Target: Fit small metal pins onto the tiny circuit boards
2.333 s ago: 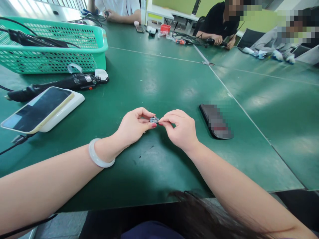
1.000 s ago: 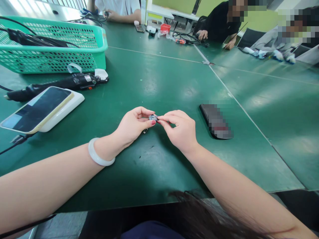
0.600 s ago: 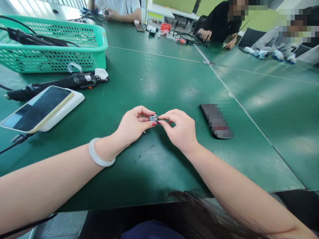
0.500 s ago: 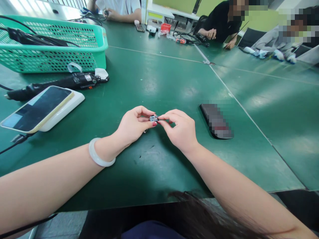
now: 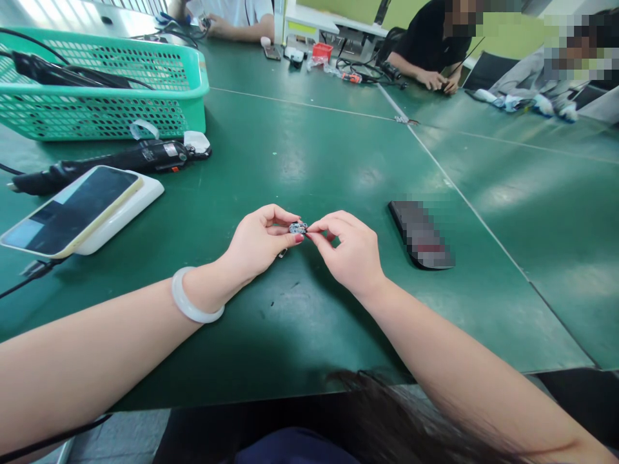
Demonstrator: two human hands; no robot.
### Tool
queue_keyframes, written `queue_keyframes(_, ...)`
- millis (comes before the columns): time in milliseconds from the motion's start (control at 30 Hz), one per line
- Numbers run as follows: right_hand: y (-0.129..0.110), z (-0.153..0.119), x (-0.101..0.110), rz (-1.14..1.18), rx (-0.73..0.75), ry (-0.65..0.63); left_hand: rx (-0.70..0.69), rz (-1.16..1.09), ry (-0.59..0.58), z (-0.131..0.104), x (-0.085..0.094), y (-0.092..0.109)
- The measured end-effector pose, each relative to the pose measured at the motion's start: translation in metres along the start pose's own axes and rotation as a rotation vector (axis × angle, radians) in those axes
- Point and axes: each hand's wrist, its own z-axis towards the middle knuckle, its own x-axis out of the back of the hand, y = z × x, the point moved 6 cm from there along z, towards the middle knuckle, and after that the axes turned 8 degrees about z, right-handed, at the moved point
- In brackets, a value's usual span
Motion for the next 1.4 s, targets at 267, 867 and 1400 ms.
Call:
queue_keyframes(267, 0.001, 0.000, 0.000, 0.008, -0.005, -0.001, -0.002, -0.001, -0.012, 0.000, -0.001, 0.000)
queue_keyframes(867, 0.000, -0.001, 0.002, -0.020, 0.011, 0.018, 0.013, -0.078, -0.026, 0.000, -0.002, -0.002)
queue_keyframes(1400, 0.025, -0.002, -0.004, 0.380, -0.449, -0.022, 0.032, -0.146, -0.114, 0.002, -0.007, -0.005)
